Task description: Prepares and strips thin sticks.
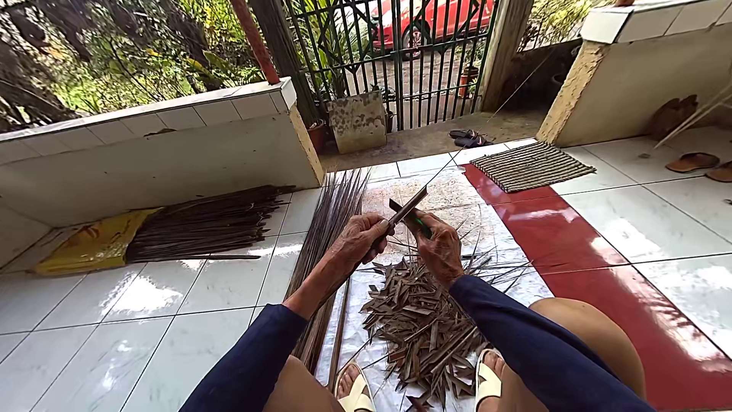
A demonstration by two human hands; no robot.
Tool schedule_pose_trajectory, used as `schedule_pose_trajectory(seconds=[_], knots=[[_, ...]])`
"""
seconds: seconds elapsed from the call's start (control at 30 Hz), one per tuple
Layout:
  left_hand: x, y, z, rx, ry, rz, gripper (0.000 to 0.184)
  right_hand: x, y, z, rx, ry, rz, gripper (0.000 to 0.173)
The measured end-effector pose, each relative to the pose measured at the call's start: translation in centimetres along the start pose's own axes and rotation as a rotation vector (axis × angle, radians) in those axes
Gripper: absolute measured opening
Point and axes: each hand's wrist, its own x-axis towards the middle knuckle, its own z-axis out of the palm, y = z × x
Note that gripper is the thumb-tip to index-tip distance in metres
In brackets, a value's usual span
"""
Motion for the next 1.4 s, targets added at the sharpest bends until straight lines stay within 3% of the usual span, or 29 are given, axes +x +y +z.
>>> schedule_pose_trajectory(seconds=[0.33, 0.47, 0.6, 0.83, 1.23, 1.4], knots=[[-0.9, -0.8, -2.1, 0.011, -0.053, -0.054, 0.029, 3.7, 3.3, -2.9, 0.169, 0.167, 0.106, 0.037], [-0.7, -0.9, -2.6, 0.038, -0.052, 0.018, 0.026, 1.7, 1.6, -2.3, 0.277, -0.031, 0.035, 0.033], [-0.3, -0.7, -2.2, 0.051, -0.05, 0.053, 0.036, 0.2, 0.9, -0.8, 0.341, -0.226, -0.028, 0.031], [0.0, -0.3, -1.2, -0.07, -0.131, 0.021, 0.037, 0.1, 1.0, -0.5, 0.35, -0.319, 0.001, 0.035], [0.0, -0.1, -1.3, -0.118, -0.232, 0.011, 0.035, 0.0, 0.5, -0.7, 0.059, -0.097, -0.048, 0.033], [-0.4, 0.0, -1.5, -0.098, -0.243, 0.019, 0.035, 1.3, 0.8, -1.5, 0.173, -0.065, 0.004, 0.033]])
